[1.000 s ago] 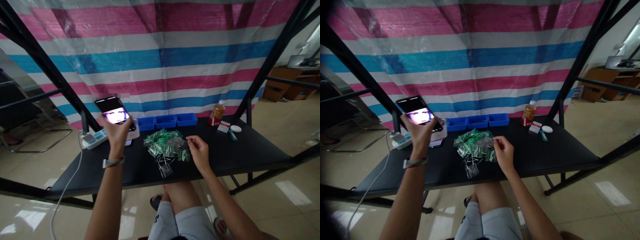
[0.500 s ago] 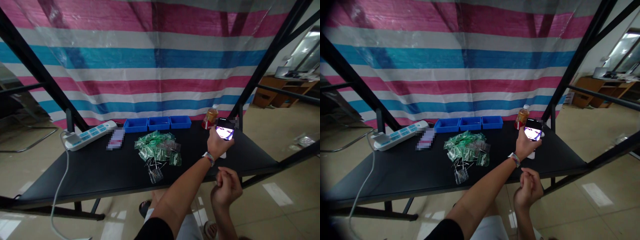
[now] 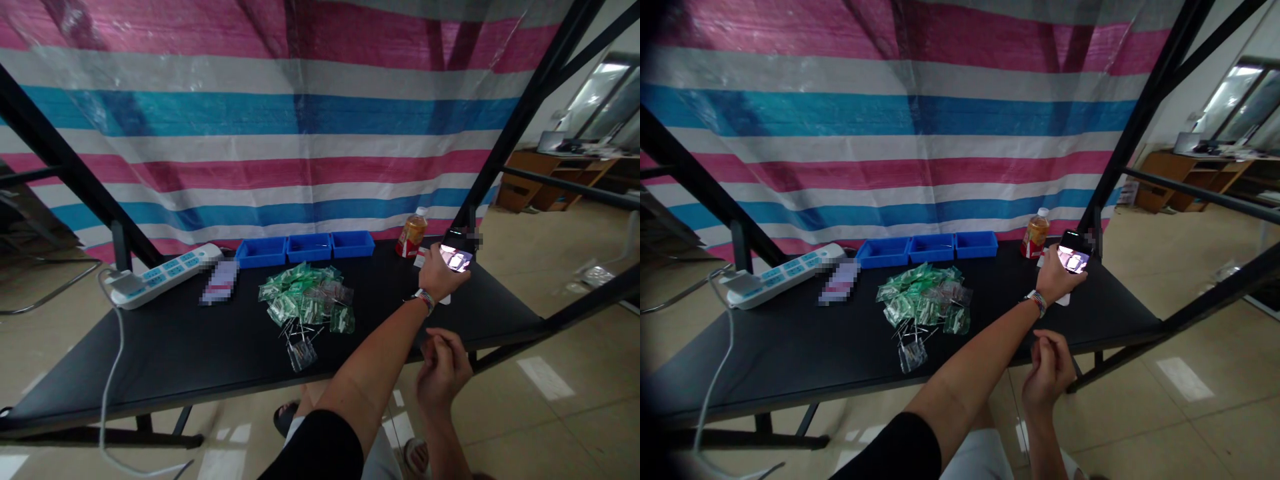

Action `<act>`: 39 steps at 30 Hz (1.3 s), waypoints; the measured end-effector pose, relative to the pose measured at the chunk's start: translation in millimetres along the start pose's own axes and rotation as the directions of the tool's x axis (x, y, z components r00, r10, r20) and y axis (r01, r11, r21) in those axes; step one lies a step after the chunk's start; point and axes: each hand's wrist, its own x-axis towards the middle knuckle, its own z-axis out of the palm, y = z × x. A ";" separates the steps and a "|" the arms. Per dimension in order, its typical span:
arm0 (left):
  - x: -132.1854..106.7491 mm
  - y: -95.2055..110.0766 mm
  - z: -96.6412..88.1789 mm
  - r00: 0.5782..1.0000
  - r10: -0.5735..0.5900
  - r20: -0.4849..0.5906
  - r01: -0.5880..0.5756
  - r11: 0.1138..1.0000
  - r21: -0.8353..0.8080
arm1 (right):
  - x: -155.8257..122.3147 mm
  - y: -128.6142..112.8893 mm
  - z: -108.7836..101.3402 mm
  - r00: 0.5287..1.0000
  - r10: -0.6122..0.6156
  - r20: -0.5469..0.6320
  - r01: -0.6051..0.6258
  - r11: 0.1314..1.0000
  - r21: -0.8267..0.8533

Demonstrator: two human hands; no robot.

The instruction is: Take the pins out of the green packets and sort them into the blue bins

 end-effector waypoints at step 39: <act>-162.5 -57.5 -373.5 0.976 0.201 0.079 -0.207 0.774 0.598 | 24.7 10.3 170.7 -0.291 0.000 0.957 0.420 0.899 0.128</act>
